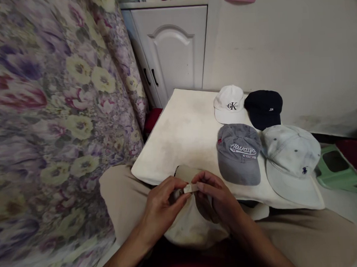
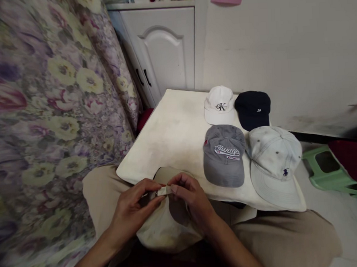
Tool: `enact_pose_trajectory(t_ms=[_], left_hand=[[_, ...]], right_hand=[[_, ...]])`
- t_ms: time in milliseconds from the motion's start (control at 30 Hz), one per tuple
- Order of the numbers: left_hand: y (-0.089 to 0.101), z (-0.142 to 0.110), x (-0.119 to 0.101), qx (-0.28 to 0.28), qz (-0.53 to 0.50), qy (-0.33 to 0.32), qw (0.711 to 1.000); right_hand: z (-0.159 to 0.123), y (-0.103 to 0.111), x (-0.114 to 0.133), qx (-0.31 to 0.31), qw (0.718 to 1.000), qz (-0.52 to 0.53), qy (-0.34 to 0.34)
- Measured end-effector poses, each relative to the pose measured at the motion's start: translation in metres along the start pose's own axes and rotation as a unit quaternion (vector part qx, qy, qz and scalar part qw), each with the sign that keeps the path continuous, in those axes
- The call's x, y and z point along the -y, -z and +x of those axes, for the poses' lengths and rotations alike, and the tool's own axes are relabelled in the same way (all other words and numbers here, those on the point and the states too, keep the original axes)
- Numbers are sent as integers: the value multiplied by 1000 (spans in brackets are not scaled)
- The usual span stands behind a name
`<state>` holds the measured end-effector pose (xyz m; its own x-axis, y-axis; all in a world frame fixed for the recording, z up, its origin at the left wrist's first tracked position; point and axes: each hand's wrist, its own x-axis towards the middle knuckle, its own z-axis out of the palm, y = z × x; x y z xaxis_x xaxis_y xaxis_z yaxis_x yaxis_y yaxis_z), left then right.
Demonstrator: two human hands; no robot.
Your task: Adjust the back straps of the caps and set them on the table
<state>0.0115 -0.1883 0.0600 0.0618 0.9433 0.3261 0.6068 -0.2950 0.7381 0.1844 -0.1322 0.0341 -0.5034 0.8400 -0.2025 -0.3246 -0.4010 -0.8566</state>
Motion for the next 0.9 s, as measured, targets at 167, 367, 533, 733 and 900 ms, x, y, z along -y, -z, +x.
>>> enact_pose_trajectory(t_ms=[167,367,533,733,900], left_hand=[[-1,1,-3,12,-12,6,1000],[-2,0,-4,16,-27,11,999],[-1,0,-3,15,-18,5,1000],[-2,2,-7,29,-23,11,999],[0,3,-10,32,-32,2,999]], right_hand=[[-1,2,-5,-13,1000,10,2],[-1,0,-9,13,1000,7,-2],[-2,10,-1,17,999,-40,10],[-3,13,-5,15,998,-55,22],[-3,13,-2,47,996,-70,28]])
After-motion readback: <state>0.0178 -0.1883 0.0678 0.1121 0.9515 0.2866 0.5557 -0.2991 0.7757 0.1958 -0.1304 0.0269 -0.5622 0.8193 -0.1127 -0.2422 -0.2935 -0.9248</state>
